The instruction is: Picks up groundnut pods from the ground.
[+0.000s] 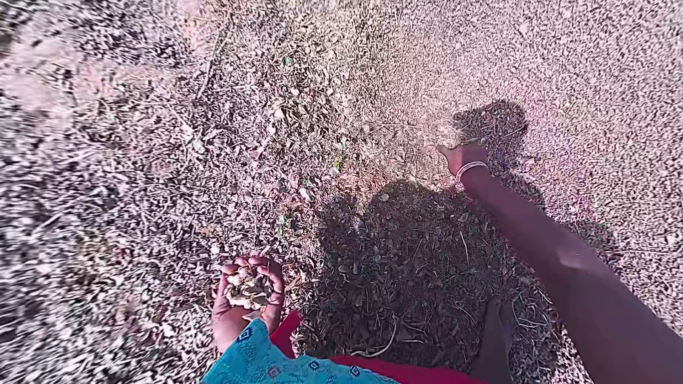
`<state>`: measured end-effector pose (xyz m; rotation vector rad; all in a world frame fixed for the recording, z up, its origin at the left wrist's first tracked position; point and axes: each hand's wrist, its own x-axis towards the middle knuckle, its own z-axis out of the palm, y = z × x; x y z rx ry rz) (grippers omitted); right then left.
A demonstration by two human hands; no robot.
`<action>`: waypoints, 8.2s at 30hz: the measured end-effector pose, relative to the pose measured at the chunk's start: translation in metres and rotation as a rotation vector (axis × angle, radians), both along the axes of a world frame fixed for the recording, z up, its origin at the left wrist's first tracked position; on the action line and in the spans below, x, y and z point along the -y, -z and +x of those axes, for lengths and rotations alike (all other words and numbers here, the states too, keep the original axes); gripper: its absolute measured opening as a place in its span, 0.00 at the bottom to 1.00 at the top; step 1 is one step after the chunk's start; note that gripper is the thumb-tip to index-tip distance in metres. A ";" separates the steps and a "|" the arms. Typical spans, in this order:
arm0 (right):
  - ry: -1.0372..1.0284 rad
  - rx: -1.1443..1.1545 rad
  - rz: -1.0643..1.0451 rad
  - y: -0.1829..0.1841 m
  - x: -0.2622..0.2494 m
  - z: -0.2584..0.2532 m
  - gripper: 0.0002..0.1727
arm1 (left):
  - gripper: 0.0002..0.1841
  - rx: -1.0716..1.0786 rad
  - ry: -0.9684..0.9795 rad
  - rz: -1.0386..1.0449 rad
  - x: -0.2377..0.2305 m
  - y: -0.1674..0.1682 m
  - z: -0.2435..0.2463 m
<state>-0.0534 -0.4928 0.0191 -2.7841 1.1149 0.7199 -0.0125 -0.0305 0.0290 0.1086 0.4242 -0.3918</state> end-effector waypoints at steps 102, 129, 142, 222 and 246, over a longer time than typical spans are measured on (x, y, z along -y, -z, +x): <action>0.319 0.077 0.675 -0.081 0.056 -0.193 0.13 | 0.29 0.004 0.085 0.018 0.000 0.015 0.008; 0.573 0.729 0.440 0.030 -0.021 -0.122 0.12 | 0.27 -0.117 0.073 0.064 0.012 -0.003 0.003; 0.647 0.616 0.434 0.030 -0.041 -0.075 0.23 | 0.23 0.031 0.128 -0.155 -0.012 0.032 0.006; 0.443 1.007 0.576 0.036 -0.015 0.008 0.07 | 0.20 0.041 0.051 -0.221 -0.025 0.052 0.011; 0.188 0.579 0.511 0.023 -0.037 -0.109 0.11 | 0.26 -0.104 -0.032 0.010 -0.015 0.033 0.011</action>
